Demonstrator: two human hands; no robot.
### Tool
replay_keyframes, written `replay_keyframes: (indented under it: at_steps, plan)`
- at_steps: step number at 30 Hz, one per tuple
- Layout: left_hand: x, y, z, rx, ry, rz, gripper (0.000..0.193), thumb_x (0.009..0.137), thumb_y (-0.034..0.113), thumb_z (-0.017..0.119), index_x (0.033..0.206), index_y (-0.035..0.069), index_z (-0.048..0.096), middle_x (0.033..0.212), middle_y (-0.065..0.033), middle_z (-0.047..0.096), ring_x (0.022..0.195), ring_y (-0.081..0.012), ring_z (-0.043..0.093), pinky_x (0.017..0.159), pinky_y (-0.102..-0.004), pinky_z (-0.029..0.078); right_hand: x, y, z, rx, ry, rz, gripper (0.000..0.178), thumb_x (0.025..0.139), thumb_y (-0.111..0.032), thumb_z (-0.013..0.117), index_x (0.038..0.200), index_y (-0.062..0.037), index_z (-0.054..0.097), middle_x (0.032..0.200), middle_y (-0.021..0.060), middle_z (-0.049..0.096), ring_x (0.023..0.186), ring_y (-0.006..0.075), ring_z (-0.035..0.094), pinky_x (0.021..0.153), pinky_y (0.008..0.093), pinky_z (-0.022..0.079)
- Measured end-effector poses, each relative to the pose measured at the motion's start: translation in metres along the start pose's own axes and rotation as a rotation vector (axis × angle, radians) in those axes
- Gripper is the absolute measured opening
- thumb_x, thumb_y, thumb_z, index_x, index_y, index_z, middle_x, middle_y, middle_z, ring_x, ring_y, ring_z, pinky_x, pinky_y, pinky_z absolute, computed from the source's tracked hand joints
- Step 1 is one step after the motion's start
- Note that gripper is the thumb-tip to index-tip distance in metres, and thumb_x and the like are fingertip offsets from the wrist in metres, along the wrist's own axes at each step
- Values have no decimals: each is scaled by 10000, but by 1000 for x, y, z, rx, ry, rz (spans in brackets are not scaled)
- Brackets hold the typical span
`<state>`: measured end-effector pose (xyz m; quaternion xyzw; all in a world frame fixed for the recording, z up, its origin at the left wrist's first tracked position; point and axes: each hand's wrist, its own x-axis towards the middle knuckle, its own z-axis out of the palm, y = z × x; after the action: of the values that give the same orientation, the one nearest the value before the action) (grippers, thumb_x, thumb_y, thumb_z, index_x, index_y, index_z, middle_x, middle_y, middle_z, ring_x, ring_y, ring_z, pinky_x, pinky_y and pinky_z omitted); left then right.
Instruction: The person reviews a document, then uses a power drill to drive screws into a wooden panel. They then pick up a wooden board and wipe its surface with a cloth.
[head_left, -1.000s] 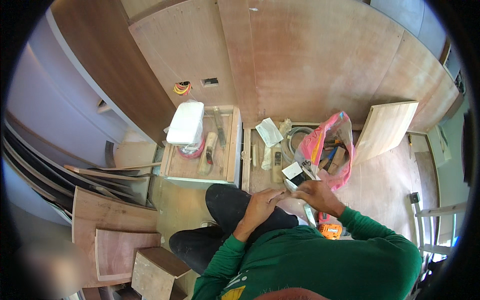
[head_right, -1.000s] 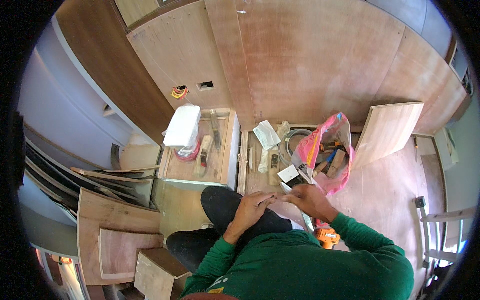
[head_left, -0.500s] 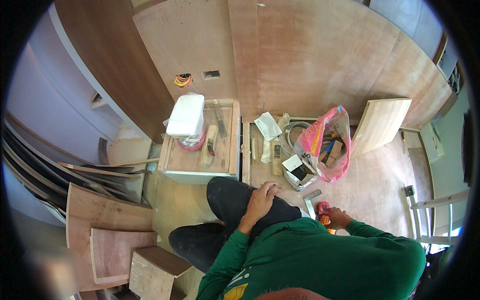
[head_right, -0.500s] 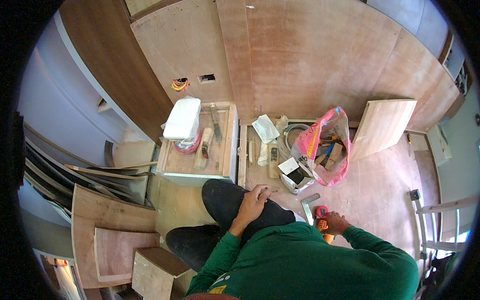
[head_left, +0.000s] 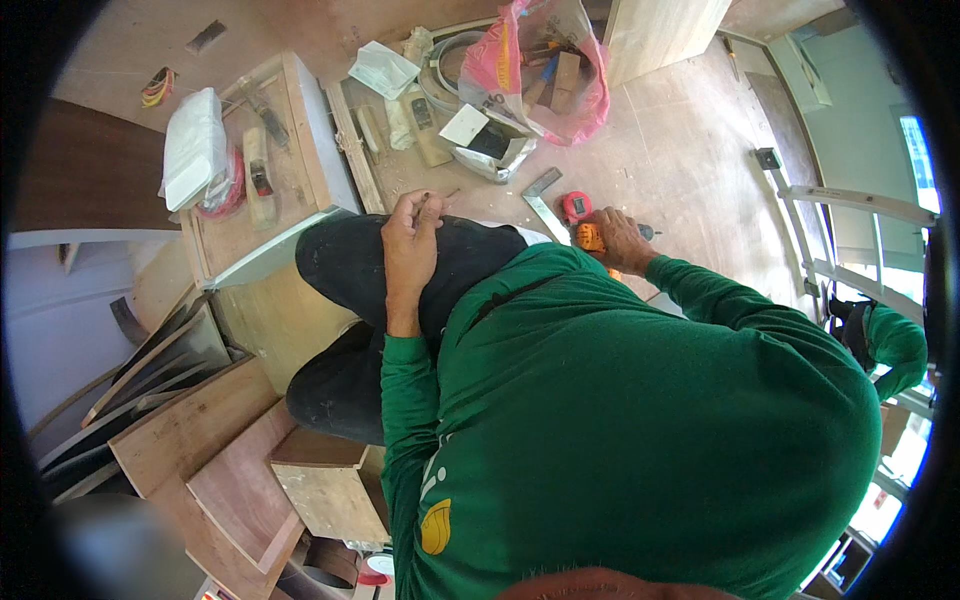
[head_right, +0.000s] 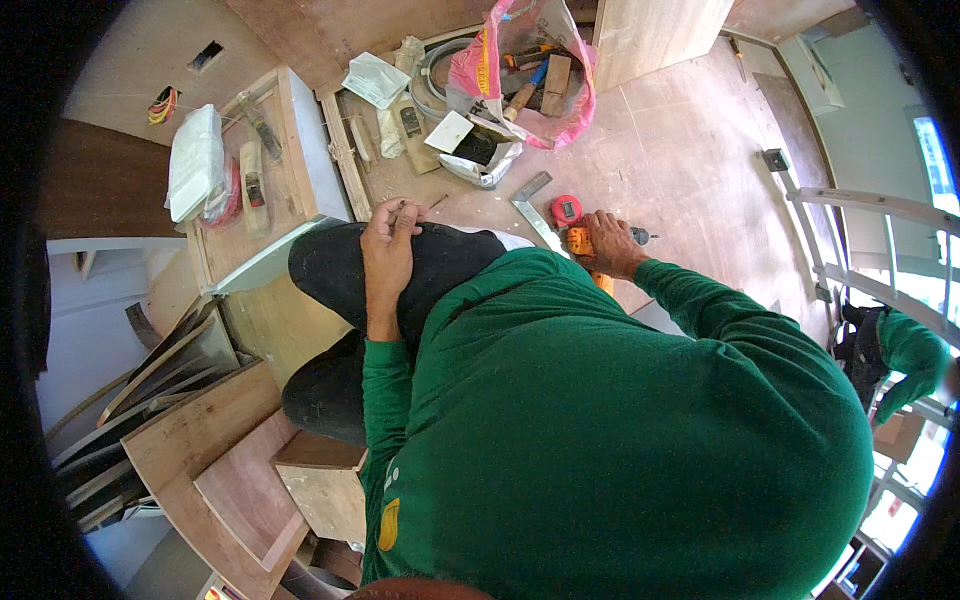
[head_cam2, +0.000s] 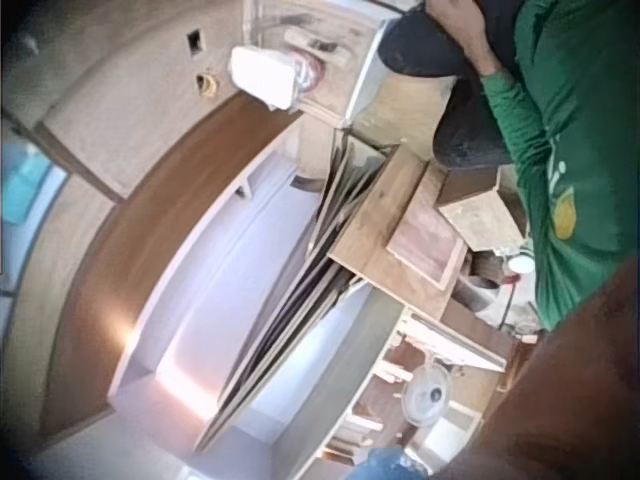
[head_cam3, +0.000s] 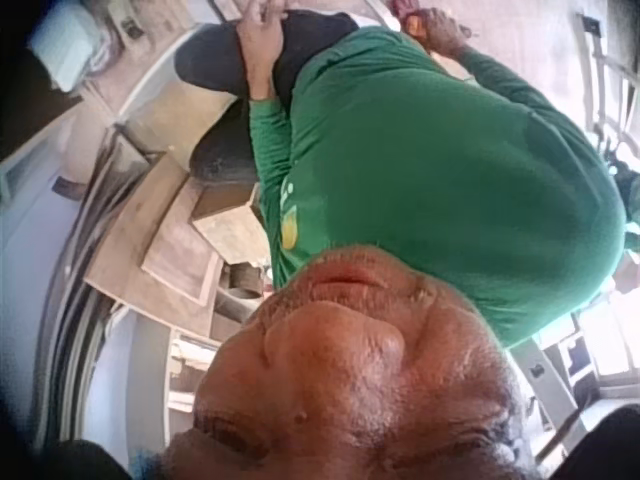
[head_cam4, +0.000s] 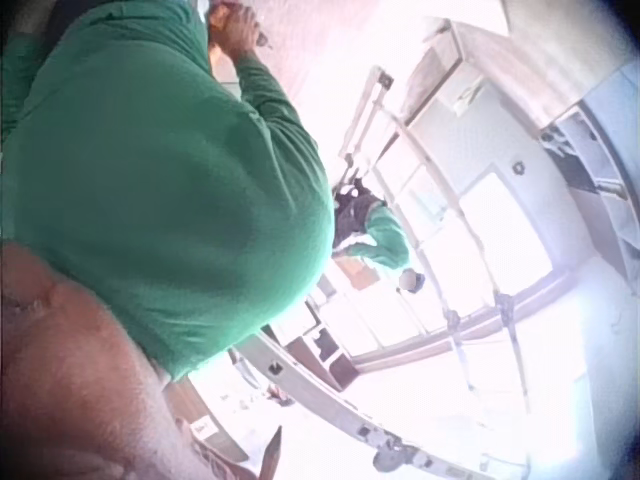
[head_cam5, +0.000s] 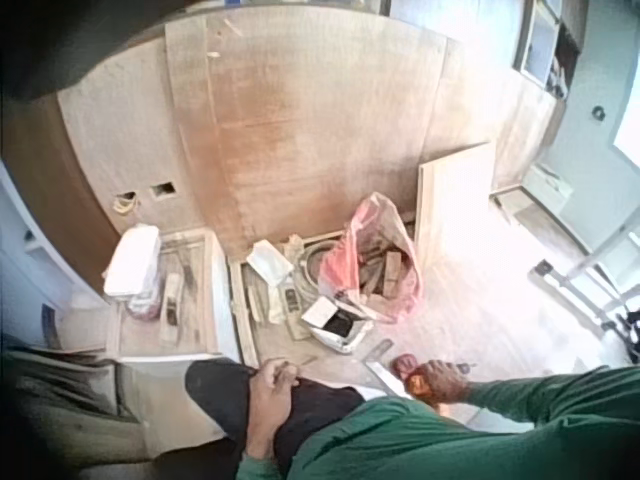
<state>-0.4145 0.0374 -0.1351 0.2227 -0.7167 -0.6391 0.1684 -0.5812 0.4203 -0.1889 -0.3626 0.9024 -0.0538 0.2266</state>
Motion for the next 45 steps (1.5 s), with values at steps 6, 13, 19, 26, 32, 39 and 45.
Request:
replay_keyframes:
  at_steps: [6,13,19,26,32,39,45]
  plan:
    - [3,-5,-3,-78,14,-3,322,1081,255,668,1213,-39,674,1039,-113,778,908,-147,707,819,-304,581,-19,4,-11,-152,80,-4,951,875,-543,816,1517,27,406,1466,225,459,1406,396,438,1149,602,366]
    - [1,-7,-6,-57,69,-3,284,1060,217,695,1205,-27,697,1019,-90,760,883,-125,687,809,-289,568,-30,7,-63,355,-387,593,601,1032,-471,671,1342,33,565,1380,240,601,1272,302,593,1046,462,509]
    - [3,1,-9,166,7,68,225,1000,188,725,1094,-16,731,1027,-186,732,956,-301,728,869,-393,556,-40,58,92,613,84,-77,554,942,-286,770,1374,-22,544,1311,141,640,1182,264,622,998,438,531]
    - [-9,1,-16,37,-17,71,262,1025,222,718,1108,-26,730,923,-124,717,843,-172,692,768,-336,546,-45,91,143,870,514,488,539,827,-110,745,1297,-38,491,1119,121,623,993,303,637,837,463,556]
    - [3,-17,-25,-211,17,36,253,1077,184,673,1182,-47,683,980,-65,748,868,-119,693,827,-274,566,-16,-34,-71,1154,494,553,568,781,4,714,1284,-55,456,1009,69,575,867,201,623,721,364,546]
    - [5,-17,-16,-90,54,78,237,1080,158,662,1194,-46,700,971,-69,740,897,-112,691,841,-282,571,101,-109,-145,898,677,-303,384,959,-136,769,1298,-37,618,1093,67,675,1009,226,680,897,375,553]
    - [2,19,-24,-2,292,100,238,1070,135,670,1224,-40,719,1043,-85,726,871,-116,678,794,-285,578,132,-229,-225,1058,251,-411,322,989,-117,734,1292,-44,653,1061,29,688,983,154,676,879,328,548]
